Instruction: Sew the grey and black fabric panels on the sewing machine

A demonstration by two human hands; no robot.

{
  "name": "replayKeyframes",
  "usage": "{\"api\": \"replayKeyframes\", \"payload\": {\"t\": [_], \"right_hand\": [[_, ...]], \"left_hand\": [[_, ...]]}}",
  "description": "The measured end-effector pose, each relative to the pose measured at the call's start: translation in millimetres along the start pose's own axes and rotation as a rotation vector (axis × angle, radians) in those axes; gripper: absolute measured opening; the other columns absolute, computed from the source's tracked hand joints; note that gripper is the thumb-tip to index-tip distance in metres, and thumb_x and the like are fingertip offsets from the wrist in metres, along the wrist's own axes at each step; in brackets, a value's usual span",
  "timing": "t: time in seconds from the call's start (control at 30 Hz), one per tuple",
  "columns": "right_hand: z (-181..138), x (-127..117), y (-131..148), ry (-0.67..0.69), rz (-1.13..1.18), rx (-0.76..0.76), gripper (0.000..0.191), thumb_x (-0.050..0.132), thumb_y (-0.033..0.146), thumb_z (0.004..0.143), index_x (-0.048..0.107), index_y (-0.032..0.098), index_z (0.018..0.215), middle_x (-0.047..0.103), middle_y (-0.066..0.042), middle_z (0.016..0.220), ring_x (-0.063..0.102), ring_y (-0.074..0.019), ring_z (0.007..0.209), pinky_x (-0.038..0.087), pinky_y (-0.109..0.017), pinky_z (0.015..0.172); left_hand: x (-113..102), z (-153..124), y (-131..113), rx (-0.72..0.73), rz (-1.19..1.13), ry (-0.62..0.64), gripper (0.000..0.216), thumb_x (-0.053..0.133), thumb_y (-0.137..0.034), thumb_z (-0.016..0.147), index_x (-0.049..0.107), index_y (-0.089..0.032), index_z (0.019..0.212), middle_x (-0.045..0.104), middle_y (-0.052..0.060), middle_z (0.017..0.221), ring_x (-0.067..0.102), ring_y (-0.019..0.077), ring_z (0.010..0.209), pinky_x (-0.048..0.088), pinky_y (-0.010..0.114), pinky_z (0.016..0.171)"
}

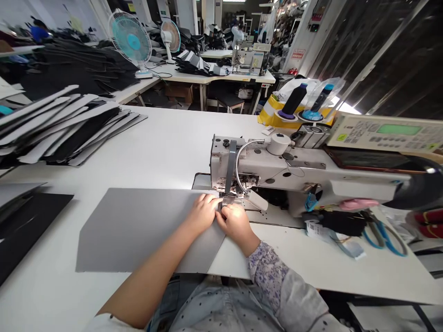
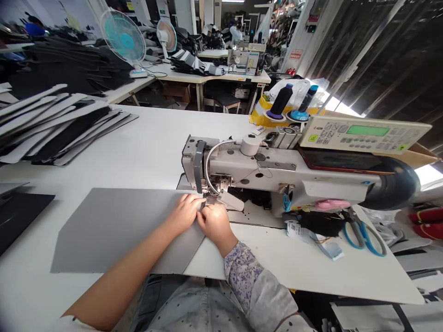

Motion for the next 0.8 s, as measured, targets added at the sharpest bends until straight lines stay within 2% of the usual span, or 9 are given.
{"api": "replayKeyframes", "payload": {"t": [0.23, 0.3, 0.33, 0.43, 0.53, 0.57, 0.6, 0.7, 0.8], "right_hand": [[-5.6, -1.6, -0.3, 0.003, 0.062, -0.001, 0.035, 0.053, 0.029, 0.087, 0.047, 0.02, 0.054, 0.05, -0.001, 0.054, 0.046, -0.0136, 0.055, 0.029, -0.028, 0.06], [-8.8, -3.1, 0.0, 0.013, 0.082, -0.007, 0.037, 0.051, 0.033, 0.089, 0.045, 0.021, 0.054, 0.049, -0.001, 0.053, 0.045, -0.0141, 0.055, 0.029, -0.028, 0.059], [-10.1, -3.3, -0.2, 0.025, 0.089, -0.01, 0.038, 0.049, 0.035, 0.089, 0.044, 0.021, 0.055, 0.048, -0.001, 0.053, 0.045, -0.0144, 0.054, 0.029, -0.028, 0.058], [-13.2, -1.6, -2.4, 0.071, 0.102, -0.005, 0.041, 0.046, 0.04, 0.091, 0.041, 0.022, 0.055, 0.048, -0.002, 0.054, 0.046, -0.0158, 0.055, 0.03, -0.029, 0.058], [-15.6, 1.3, -4.1, 0.1, 0.114, -0.002, 0.042, 0.044, 0.043, 0.091, 0.039, 0.023, 0.055, 0.048, -0.002, 0.054, 0.046, -0.0165, 0.055, 0.03, -0.03, 0.058], [-16.2, 2.1, -4.4, 0.104, 0.116, 0.0, 0.042, 0.044, 0.044, 0.091, 0.039, 0.023, 0.055, 0.048, -0.003, 0.054, 0.046, -0.0167, 0.055, 0.03, -0.03, 0.057], [-16.8, 2.6, -4.5, 0.106, 0.115, 0.002, 0.042, 0.044, 0.045, 0.091, 0.038, 0.023, 0.055, 0.048, -0.003, 0.054, 0.046, -0.0168, 0.055, 0.03, -0.03, 0.057], [-17.8, 2.5, -4.1, 0.106, 0.117, 0.013, 0.043, 0.043, 0.046, 0.091, 0.037, 0.023, 0.055, 0.047, -0.002, 0.053, 0.045, -0.017, 0.055, 0.03, -0.03, 0.057], [-18.5, 1.1, -3.3, 0.115, 0.121, 0.032, 0.043, 0.043, 0.046, 0.091, 0.035, 0.023, 0.055, 0.047, -0.002, 0.053, 0.045, -0.0167, 0.054, 0.03, -0.03, 0.056]], "left_hand": [[-3.0, -6.4, -7.1, -0.001, -0.022, 0.038, 0.041, 0.046, -0.019, 0.089, 0.053, -0.024, 0.13, 0.058, 0.006, 0.124, 0.049, 0.0208, 0.114, 0.038, 0.036, 0.103], [-17.7, -18.2, 12.9, -0.017, -0.017, 0.03, 0.042, 0.043, -0.025, 0.092, 0.049, -0.025, 0.134, 0.057, 0.005, 0.128, 0.048, 0.0186, 0.118, 0.037, 0.035, 0.106], [-30.4, -29.4, 31.7, -0.066, 0.009, 0.013, 0.042, 0.042, -0.028, 0.093, 0.048, -0.026, 0.135, 0.055, 0.004, 0.131, 0.048, 0.0182, 0.12, 0.036, 0.035, 0.107], [-89.9, -94.5, 112.6, -0.425, 0.237, -0.075, 0.042, 0.039, -0.035, 0.094, 0.051, -0.023, 0.132, 0.051, 0.009, 0.138, 0.044, 0.0234, 0.128, 0.034, 0.042, 0.108], [-162.0, -194.1, 187.7, -0.951, 0.584, -0.204, 0.05, 0.039, -0.04, 0.092, 0.05, -0.012, 0.132, 0.05, 0.022, 0.136, 0.042, 0.034, 0.129, 0.034, 0.052, 0.104], [-180.5, -225.5, 204.9, -1.084, 0.648, -0.203, 0.053, 0.038, -0.042, 0.092, 0.049, -0.008, 0.132, 0.05, 0.024, 0.135, 0.044, 0.0367, 0.127, 0.036, 0.052, 0.101], [-193.5, -252.0, 218.4, -1.165, 0.663, -0.139, 0.055, 0.035, -0.042, 0.093, 0.05, -0.006, 0.13, 0.052, 0.026, 0.132, 0.048, 0.0373, 0.123, 0.04, 0.05, 0.096], [-209.1, -298.6, 237.2, -1.192, 0.637, 0.086, 0.052, 0.022, -0.031, 0.094, 0.057, -0.002, 0.119, 0.063, 0.026, 0.113, 0.061, 0.0323, 0.105, 0.046, 0.042, 0.086], [-208.0, -305.9, 235.0, -1.139, 0.651, 0.115, 0.05, 0.024, -0.029, 0.093, 0.057, -0.002, 0.119, 0.063, 0.025, 0.114, 0.06, 0.0317, 0.106, 0.044, 0.041, 0.09]]}}
Point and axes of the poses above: each hand's wrist, its own z-axis towards the middle knuckle, its own x-axis out of the palm, y = z × x, the point moved 3 cm from there along z, towards the middle knuckle
